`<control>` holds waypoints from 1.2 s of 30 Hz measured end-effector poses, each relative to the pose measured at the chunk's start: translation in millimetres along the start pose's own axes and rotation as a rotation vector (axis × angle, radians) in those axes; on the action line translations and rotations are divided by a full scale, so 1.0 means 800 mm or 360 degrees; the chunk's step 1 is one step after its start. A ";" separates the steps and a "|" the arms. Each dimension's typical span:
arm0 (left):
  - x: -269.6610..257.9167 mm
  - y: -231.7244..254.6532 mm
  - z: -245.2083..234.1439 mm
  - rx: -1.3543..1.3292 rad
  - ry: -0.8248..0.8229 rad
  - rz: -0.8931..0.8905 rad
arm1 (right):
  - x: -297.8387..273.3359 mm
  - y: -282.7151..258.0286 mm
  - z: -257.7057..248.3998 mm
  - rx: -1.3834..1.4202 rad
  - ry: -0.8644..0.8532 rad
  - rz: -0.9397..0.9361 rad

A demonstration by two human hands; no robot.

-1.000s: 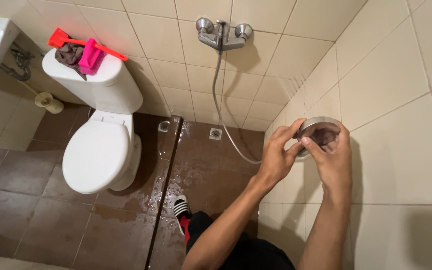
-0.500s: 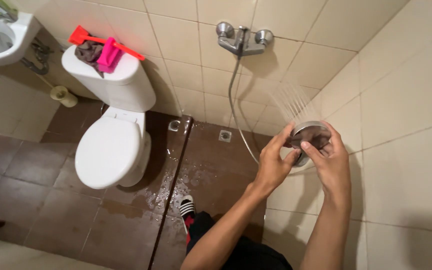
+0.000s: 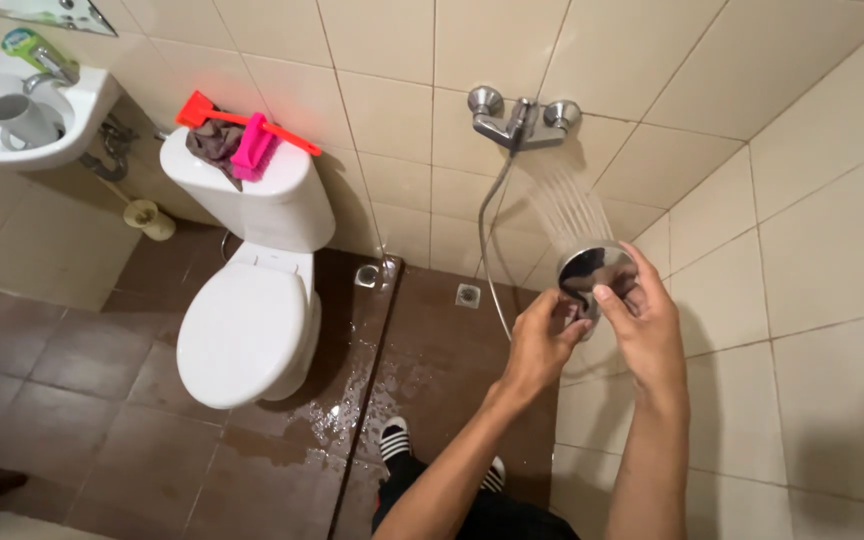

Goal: Inspecting and cleaning a handheld shower head while water is running.

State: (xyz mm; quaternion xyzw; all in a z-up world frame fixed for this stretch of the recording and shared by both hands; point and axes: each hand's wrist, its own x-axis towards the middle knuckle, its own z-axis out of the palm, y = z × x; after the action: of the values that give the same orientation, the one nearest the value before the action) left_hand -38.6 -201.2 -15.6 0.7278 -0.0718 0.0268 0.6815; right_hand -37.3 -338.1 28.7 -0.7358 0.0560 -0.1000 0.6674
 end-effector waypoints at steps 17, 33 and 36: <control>0.055 -0.005 -0.116 -0.0589 -0.0080 -0.0160 | 0.017 -0.046 0.126 -0.0070 0.0047 0.0088; 0.077 0.006 -0.159 -0.0317 -0.0037 0.0155 | 0.023 -0.049 0.163 0.0014 0.0114 0.0024; 0.085 0.017 -0.176 -0.0316 -0.0054 0.0150 | 0.027 -0.058 0.180 0.0032 0.0164 0.0050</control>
State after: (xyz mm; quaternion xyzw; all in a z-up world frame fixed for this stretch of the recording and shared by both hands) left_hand 35.2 -66.5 16.7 0.6528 -0.1198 0.0393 0.7470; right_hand 13.1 -198.3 63.8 -0.7220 0.1007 -0.1279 0.6724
